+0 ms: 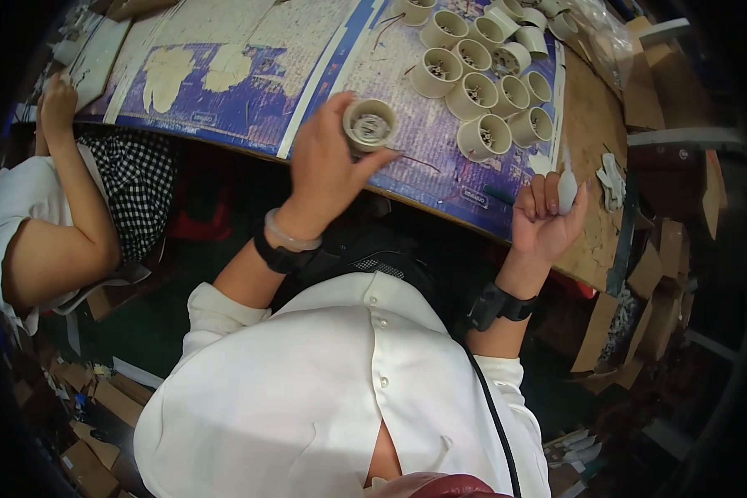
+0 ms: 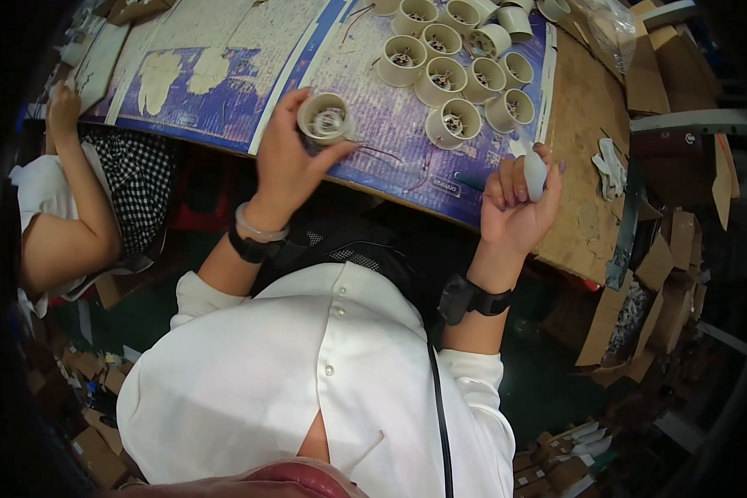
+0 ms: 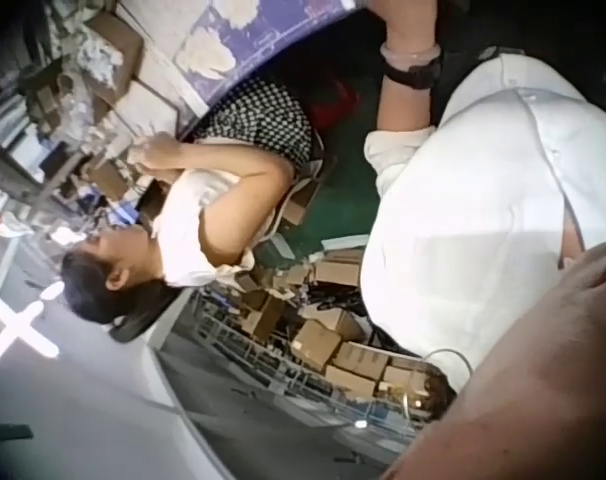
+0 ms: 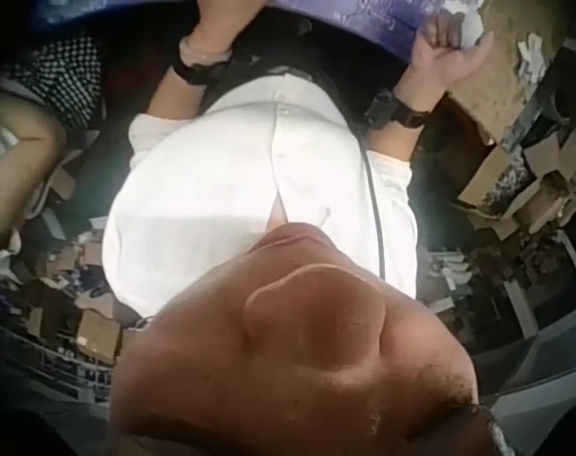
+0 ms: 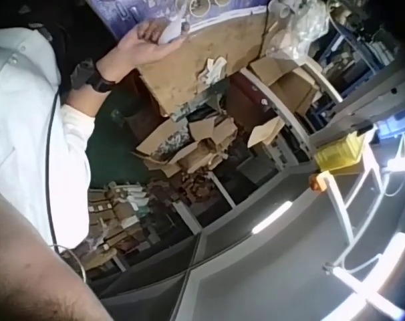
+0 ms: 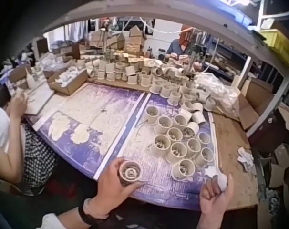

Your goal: The person uses tweezers to position a component inside a plastic housing, applies glue from a bottle to the assembly, and presses the parts together by hand. They repeat these steps on a second housing before setting the glue bottle down.

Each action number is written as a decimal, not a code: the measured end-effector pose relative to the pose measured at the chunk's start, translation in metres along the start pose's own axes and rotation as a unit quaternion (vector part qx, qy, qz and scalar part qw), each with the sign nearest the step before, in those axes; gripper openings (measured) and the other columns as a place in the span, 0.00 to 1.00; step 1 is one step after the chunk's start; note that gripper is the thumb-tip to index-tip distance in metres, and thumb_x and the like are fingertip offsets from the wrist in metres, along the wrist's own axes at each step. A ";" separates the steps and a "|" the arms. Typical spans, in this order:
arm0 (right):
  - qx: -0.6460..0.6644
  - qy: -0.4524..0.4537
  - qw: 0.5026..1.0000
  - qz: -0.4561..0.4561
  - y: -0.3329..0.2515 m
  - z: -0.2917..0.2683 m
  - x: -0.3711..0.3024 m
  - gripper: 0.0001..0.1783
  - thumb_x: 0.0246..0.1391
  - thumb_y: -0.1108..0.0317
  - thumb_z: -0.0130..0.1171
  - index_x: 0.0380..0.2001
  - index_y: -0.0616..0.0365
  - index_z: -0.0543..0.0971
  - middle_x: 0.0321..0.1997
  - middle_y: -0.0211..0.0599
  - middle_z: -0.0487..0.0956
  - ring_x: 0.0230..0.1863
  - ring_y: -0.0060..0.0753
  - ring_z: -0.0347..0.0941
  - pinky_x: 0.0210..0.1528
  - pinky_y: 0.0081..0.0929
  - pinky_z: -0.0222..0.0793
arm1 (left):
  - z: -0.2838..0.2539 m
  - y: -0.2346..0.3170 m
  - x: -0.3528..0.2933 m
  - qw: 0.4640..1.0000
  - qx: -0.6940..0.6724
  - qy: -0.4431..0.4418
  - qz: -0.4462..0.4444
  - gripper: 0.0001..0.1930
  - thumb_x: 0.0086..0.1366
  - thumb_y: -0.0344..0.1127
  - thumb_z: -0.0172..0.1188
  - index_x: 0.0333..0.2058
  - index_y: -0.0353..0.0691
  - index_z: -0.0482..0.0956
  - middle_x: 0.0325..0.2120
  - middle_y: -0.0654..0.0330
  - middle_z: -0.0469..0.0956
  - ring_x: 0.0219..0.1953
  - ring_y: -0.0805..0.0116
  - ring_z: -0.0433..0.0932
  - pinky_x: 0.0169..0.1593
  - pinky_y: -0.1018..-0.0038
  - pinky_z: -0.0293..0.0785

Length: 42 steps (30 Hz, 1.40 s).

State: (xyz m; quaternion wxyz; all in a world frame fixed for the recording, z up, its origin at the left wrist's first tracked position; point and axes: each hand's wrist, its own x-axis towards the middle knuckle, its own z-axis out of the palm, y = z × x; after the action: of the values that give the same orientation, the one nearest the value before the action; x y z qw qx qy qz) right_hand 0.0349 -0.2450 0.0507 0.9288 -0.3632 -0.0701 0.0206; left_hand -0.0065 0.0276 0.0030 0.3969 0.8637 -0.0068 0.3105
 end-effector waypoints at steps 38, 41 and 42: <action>0.017 -0.017 0.999 0.043 0.004 -0.047 -0.032 0.20 0.67 0.52 0.46 0.51 0.56 0.69 0.37 0.32 0.69 0.27 0.19 0.59 0.23 0.14 0.55 | 0.009 0.032 0.021 0.979 -0.054 -0.180 0.081 0.32 0.52 0.35 0.69 0.56 0.35 0.67 0.48 0.49 0.72 0.53 0.50 0.69 0.57 0.61 0.66; 0.023 -0.019 0.998 0.062 0.012 -0.042 -0.032 0.20 0.67 0.52 0.46 0.50 0.56 0.69 0.36 0.32 0.69 0.26 0.19 0.59 0.23 0.14 0.54 | -0.001 0.012 0.026 0.905 -0.270 -0.327 0.019 0.34 0.52 0.37 0.70 0.57 0.36 0.67 0.49 0.50 0.71 0.51 0.49 0.70 0.57 0.63 0.67; 0.024 -0.020 0.997 0.069 0.014 -0.040 -0.031 0.20 0.67 0.52 0.46 0.50 0.56 0.69 0.36 0.32 0.69 0.26 0.19 0.59 0.23 0.14 0.54 | -0.002 0.010 0.025 0.906 -0.270 -0.325 0.018 0.34 0.52 0.37 0.70 0.57 0.36 0.67 0.49 0.50 0.71 0.51 0.49 0.70 0.57 0.63 0.67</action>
State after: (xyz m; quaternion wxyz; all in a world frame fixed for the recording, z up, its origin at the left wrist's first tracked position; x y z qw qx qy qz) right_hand 0.0099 -0.2646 0.0088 0.9323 -0.3439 -0.0631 0.0931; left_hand 0.0099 0.0277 0.0241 0.5855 0.7761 -0.2342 0.0061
